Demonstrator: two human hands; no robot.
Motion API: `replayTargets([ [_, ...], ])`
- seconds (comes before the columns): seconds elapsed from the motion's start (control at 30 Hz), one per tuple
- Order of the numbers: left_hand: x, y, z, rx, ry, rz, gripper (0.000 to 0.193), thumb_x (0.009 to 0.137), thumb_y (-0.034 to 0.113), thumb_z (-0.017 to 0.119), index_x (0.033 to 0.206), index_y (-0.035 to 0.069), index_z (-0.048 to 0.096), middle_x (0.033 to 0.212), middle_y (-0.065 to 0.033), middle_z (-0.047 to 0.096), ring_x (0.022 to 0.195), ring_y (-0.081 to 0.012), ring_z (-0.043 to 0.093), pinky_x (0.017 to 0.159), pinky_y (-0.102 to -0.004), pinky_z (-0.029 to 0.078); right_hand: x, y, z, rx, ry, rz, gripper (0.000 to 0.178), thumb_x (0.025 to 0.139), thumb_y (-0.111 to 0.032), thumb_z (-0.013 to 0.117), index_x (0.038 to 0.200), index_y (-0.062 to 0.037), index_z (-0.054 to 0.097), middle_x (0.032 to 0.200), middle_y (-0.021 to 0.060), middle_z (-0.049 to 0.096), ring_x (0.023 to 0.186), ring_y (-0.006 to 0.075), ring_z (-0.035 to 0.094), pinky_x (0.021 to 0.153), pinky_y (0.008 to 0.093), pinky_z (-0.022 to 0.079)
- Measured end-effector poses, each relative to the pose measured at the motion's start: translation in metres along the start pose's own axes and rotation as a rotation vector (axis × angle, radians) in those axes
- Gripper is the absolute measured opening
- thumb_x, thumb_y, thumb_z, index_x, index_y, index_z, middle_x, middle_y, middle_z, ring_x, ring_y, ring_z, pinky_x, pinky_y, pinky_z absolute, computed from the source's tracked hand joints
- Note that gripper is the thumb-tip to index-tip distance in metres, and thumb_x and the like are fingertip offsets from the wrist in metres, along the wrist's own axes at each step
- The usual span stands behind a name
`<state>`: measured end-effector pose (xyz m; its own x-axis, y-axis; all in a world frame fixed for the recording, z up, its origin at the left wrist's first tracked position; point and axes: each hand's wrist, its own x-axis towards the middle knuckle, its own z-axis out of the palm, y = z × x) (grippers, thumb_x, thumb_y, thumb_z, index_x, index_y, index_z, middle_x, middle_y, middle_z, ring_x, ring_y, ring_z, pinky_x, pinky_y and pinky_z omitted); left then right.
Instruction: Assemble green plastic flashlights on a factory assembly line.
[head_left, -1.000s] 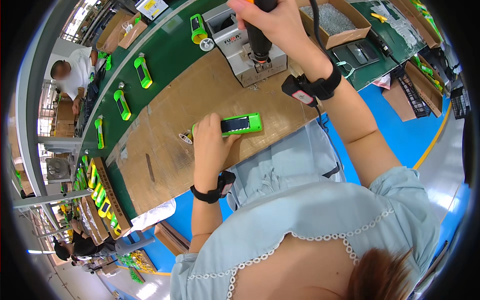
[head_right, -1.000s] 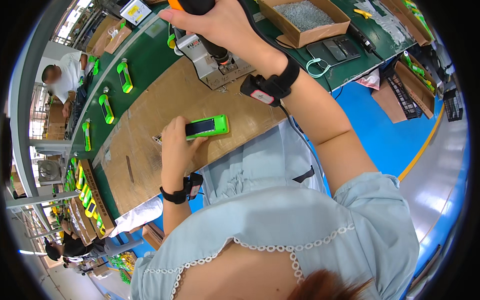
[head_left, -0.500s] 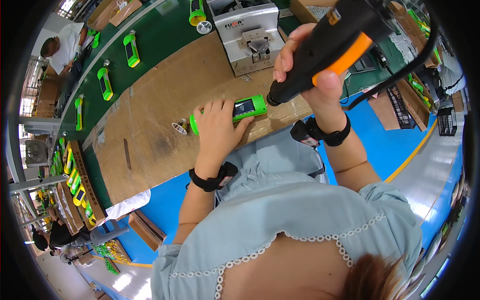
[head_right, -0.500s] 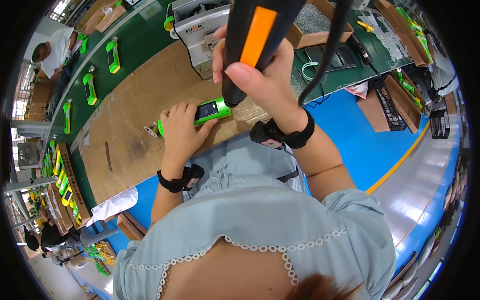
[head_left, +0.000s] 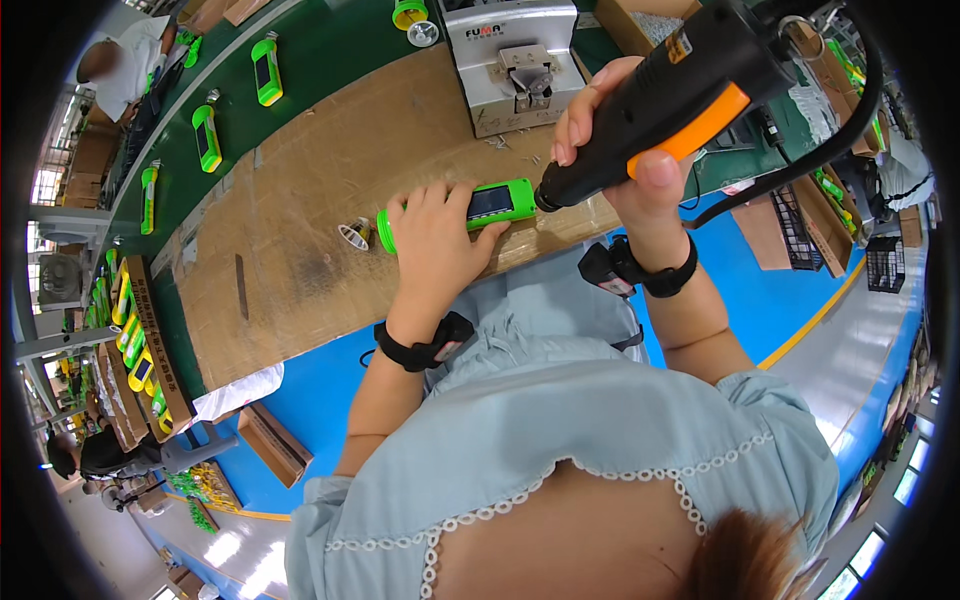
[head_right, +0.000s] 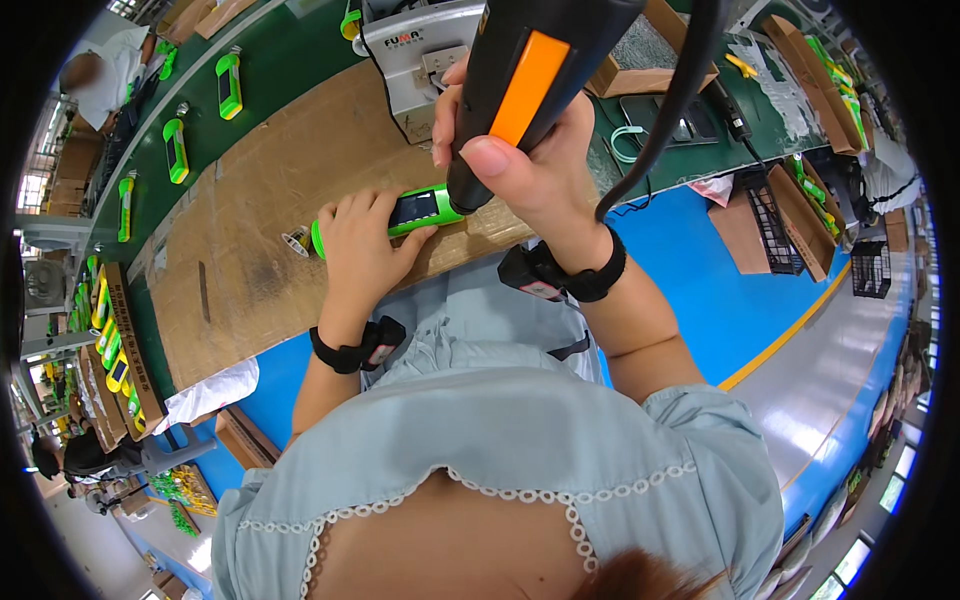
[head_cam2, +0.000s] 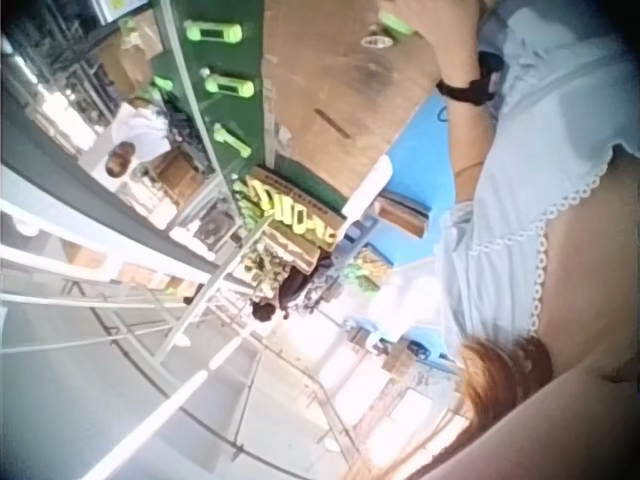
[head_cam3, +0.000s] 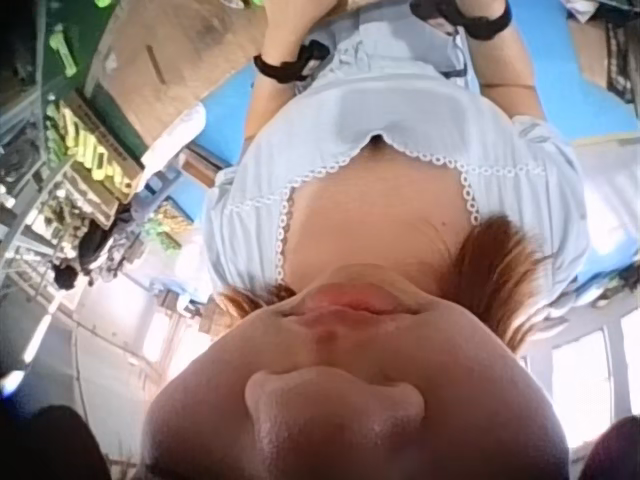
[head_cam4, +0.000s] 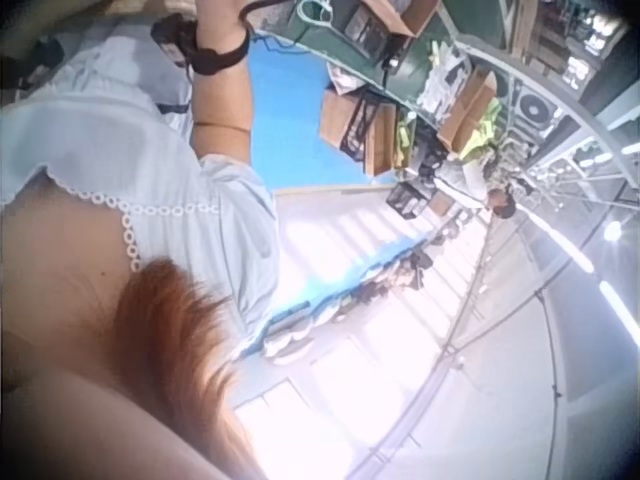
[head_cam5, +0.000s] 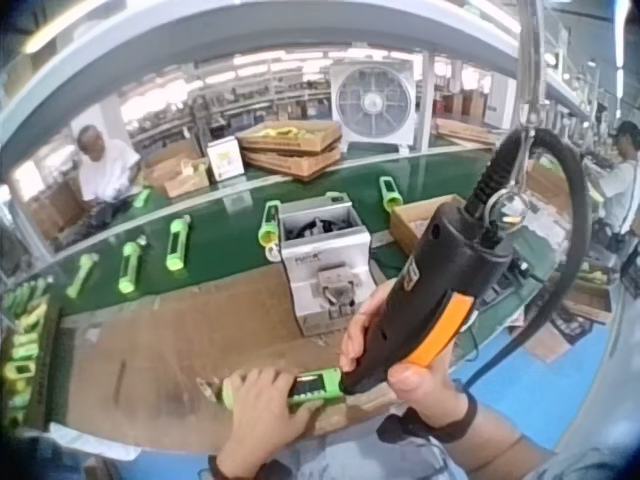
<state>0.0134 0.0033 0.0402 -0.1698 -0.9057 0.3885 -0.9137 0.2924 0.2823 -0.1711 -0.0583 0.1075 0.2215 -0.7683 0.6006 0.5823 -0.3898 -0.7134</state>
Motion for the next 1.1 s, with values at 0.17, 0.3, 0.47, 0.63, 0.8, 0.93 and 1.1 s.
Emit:
replayTargets([
  [0.17, -0.001, -0.001, 0.001, 0.001, 0.005, -0.001, 0.040, 0.066, 0.036, 0.074, 0.098, 0.014, 0.064, 0.088, -0.0042, 0.061, 0.085, -0.0236, 0.055, 0.076, -0.0378, 0.034, 0.000, 0.002, 0.002, 0.021, -0.016, -0.021, 0.056, 0.072, -0.033, 0.073, 0.107, 0.0042, 0.050, 0.075, 0.0117, 0.060, 0.065, 0.0168, 0.059, 0.060, 0.0278, 0.049],
  [0.3, -0.001, -0.001, 0.001, -0.004, 0.019, 0.005, 0.040, 0.066, 0.035, 0.074, 0.098, 0.014, 0.064, 0.086, -0.0037, 0.060, 0.085, -0.0236, 0.055, 0.076, -0.0376, 0.034, 0.001, 0.004, 0.003, -0.019, -0.001, -0.029, 0.056, 0.072, -0.034, 0.073, 0.107, 0.0043, 0.050, 0.075, 0.0123, 0.060, 0.064, 0.0171, 0.059, 0.060, 0.0280, 0.050],
  [0.47, -0.001, -0.003, 0.002, -0.050, 0.012, -0.007, 0.044, 0.063, 0.033, 0.075, 0.099, 0.009, 0.063, 0.091, -0.0084, 0.058, 0.087, -0.0256, 0.053, 0.080, -0.0392, 0.033, 0.004, 0.003, 0.003, -0.002, -0.008, -0.027, 0.057, 0.072, -0.035, 0.073, 0.106, 0.0046, 0.050, 0.074, 0.0129, 0.059, 0.064, 0.0175, 0.059, 0.060, 0.0280, 0.050],
  [0.63, 0.005, -0.008, -0.002, -0.020, 0.017, 0.013, 0.043, 0.065, 0.034, 0.074, 0.101, 0.012, 0.065, 0.091, -0.0056, 0.057, 0.089, -0.0243, 0.053, 0.075, -0.0368, 0.036, 0.008, -0.004, 0.007, -0.204, -0.020, 0.076, 0.074, 0.070, -0.060, 0.065, 0.111, -0.0050, 0.039, 0.077, 0.0090, 0.049, 0.066, 0.0201, 0.055, 0.064, 0.0333, 0.048],
  [0.8, 0.017, -0.014, -0.003, -0.073, -0.050, 0.034, 0.044, 0.065, 0.033, 0.074, 0.103, 0.013, 0.063, 0.087, -0.0065, 0.057, 0.085, -0.0266, 0.054, 0.072, -0.0373, 0.039, 0.018, -0.002, 0.003, -0.220, -0.047, 0.048, 0.074, 0.070, -0.061, 0.064, 0.112, -0.0051, 0.039, 0.077, 0.0091, 0.050, 0.066, 0.0205, 0.055, 0.064, 0.0338, 0.049],
  [0.93, 0.021, -0.016, -0.007, -0.150, -0.013, 0.032, 0.040, 0.066, 0.032, 0.073, 0.099, 0.013, 0.062, 0.085, -0.0067, 0.057, 0.083, -0.0280, 0.054, 0.072, -0.0375, 0.040, 0.024, 0.001, 0.000, -0.220, -0.058, 0.037, 0.074, 0.070, -0.061, 0.064, 0.112, -0.0049, 0.040, 0.078, 0.0091, 0.051, 0.067, 0.0212, 0.056, 0.063, 0.0342, 0.049],
  [1.1, 0.022, -0.020, -0.009, -0.109, -0.115, 0.031, 0.033, 0.069, 0.031, 0.072, 0.094, 0.012, 0.061, 0.084, -0.0063, 0.057, 0.082, -0.0270, 0.055, 0.071, -0.0370, 0.039, 0.030, 0.014, -0.004, -0.018, -0.082, -0.107, 0.061, 0.074, -0.042, 0.071, 0.106, 0.0052, 0.048, 0.073, 0.0129, 0.059, 0.061, 0.0180, 0.059, 0.056, 0.0287, 0.051],
])
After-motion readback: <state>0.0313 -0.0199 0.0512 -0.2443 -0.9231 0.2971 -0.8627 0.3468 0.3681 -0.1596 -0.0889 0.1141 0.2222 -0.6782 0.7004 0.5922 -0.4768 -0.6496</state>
